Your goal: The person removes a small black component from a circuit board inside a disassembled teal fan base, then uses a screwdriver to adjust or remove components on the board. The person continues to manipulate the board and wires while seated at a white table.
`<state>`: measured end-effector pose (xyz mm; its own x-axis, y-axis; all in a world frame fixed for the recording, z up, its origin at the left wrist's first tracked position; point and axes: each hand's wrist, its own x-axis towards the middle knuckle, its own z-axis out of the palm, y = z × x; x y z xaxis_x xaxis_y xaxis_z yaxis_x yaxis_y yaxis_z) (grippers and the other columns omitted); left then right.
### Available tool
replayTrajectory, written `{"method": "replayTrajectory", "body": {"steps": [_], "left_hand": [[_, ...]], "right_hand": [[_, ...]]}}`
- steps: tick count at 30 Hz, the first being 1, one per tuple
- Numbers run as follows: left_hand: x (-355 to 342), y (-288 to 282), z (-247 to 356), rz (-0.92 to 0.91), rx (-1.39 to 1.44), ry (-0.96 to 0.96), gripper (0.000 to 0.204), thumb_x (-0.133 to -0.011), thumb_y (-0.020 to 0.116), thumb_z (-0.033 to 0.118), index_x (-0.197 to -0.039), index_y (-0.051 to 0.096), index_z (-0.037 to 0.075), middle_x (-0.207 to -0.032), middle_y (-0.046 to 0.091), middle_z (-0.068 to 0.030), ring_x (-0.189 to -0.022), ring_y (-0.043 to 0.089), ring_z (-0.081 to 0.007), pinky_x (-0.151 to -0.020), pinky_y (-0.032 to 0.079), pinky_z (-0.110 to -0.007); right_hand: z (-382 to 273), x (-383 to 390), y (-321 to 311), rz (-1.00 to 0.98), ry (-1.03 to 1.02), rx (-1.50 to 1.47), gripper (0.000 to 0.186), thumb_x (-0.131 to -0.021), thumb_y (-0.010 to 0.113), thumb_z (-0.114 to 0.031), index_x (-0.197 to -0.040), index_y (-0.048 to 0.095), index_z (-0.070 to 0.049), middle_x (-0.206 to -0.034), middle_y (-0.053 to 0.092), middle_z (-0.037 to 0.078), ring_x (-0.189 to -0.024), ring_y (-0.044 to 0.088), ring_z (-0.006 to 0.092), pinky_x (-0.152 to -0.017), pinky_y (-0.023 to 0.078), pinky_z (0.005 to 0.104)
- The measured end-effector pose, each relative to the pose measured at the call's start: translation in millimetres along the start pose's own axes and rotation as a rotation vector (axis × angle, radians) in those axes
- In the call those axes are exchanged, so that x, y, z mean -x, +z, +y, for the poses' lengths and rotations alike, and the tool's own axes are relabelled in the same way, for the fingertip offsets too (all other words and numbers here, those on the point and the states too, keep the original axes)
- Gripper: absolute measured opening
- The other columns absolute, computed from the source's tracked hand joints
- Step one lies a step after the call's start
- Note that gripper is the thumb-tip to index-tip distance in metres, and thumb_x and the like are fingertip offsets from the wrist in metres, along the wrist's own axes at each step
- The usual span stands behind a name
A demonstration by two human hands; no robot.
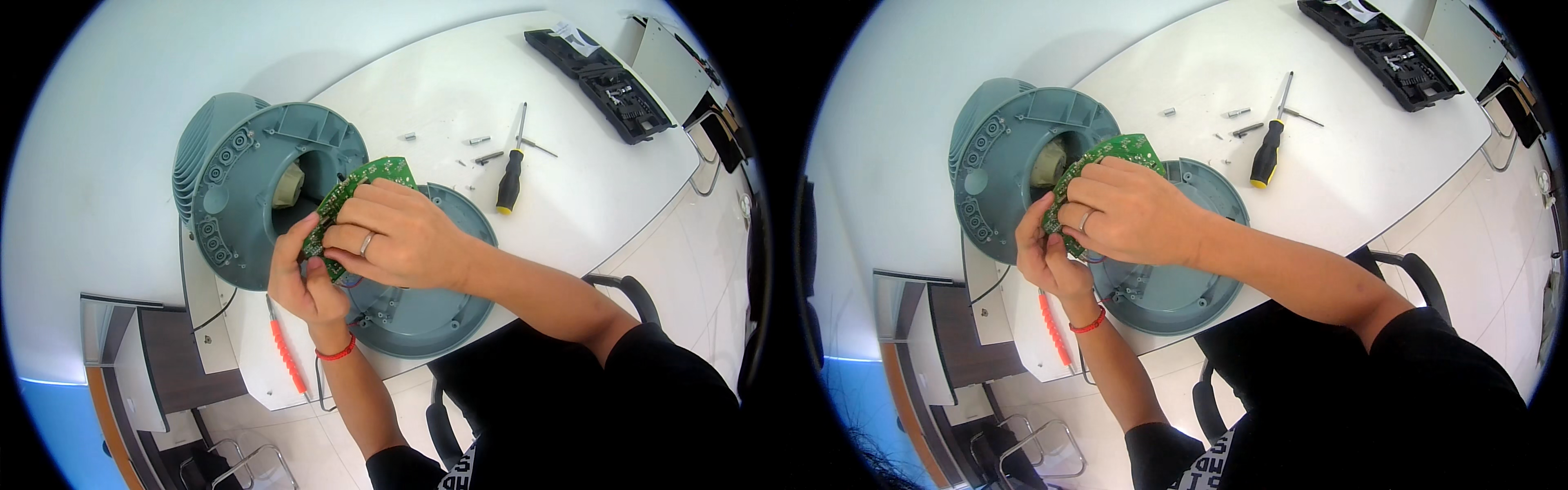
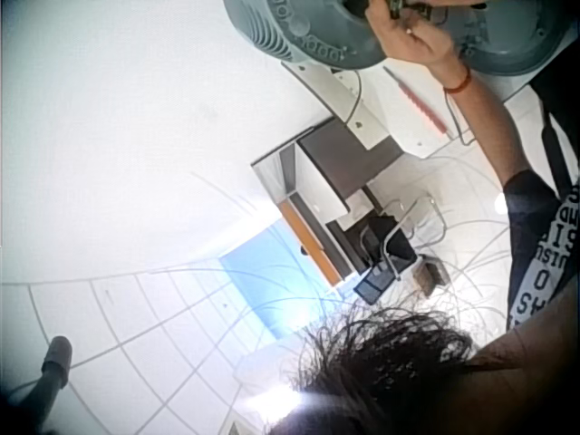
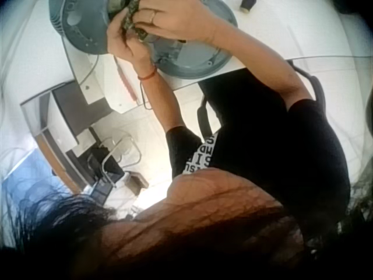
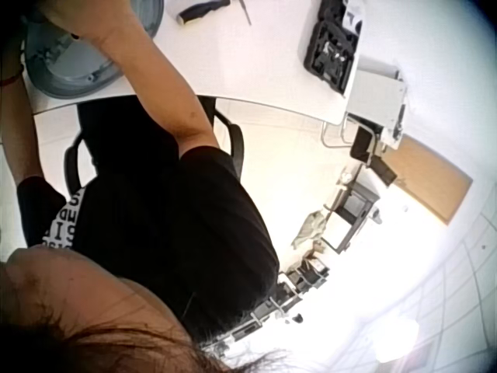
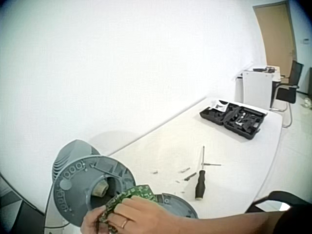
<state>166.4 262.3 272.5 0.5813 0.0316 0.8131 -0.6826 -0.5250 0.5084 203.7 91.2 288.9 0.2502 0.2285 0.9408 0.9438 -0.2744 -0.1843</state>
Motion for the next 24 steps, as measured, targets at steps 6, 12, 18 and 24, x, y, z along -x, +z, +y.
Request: {"method": "replayTrajectory", "body": {"steps": [6,12,18,24], "left_hand": [[1.1,-1.1,0.5,-0.011,0.006,-0.012,0.045,-0.086,0.045,0.004,-0.124,0.062,-0.012,-0.111,0.072,-0.0261,-0.1,0.072,-0.0286,-0.092,0.055,-0.036],[0.5,-0.1,4.0,-0.015,0.007,-0.025,0.045,-0.085,0.045,0.003,-0.124,0.062,-0.013,-0.111,0.072,-0.0262,-0.1,0.072,-0.0281,-0.092,0.055,-0.036],[-0.1,0.0,5.8,-0.019,0.005,-0.013,0.046,-0.084,0.044,0.0,-0.124,0.062,-0.013,-0.111,0.072,-0.0263,-0.1,0.072,-0.028,-0.092,0.055,-0.035],[0.0,-0.6,5.4,-0.017,0.009,0.0,0.045,-0.083,0.045,0.0,-0.123,0.063,-0.013,-0.109,0.072,-0.0259,-0.098,0.072,-0.0276,-0.091,0.055,-0.035]], "right_hand": [[0.4,-0.1,0.0,0.011,-0.009,0.02,0.013,-0.071,0.074,-0.011,-0.081,0.066,-0.008,-0.083,0.055,0.003,-0.08,0.059,0.0206,-0.073,0.049,0.0334],[1.6,1.6,-0.4,0.007,-0.007,0.02,0.017,-0.07,0.077,-0.009,-0.083,0.067,-0.008,-0.084,0.056,0.003,-0.077,0.058,0.0209,-0.069,0.048,0.0334],[1.8,1.4,2.8,0.035,-0.009,0.049,0.016,-0.069,0.077,-0.011,-0.079,0.064,-0.008,-0.081,0.055,0.003,-0.077,0.058,0.0207,-0.069,0.049,0.0335],[2.5,1.0,1.8,0.044,-0.024,0.0,0.024,-0.067,0.08,-0.003,-0.088,0.069,-0.007,-0.085,0.059,0.004,-0.072,0.057,0.0217,-0.063,0.047,0.0334]]}}
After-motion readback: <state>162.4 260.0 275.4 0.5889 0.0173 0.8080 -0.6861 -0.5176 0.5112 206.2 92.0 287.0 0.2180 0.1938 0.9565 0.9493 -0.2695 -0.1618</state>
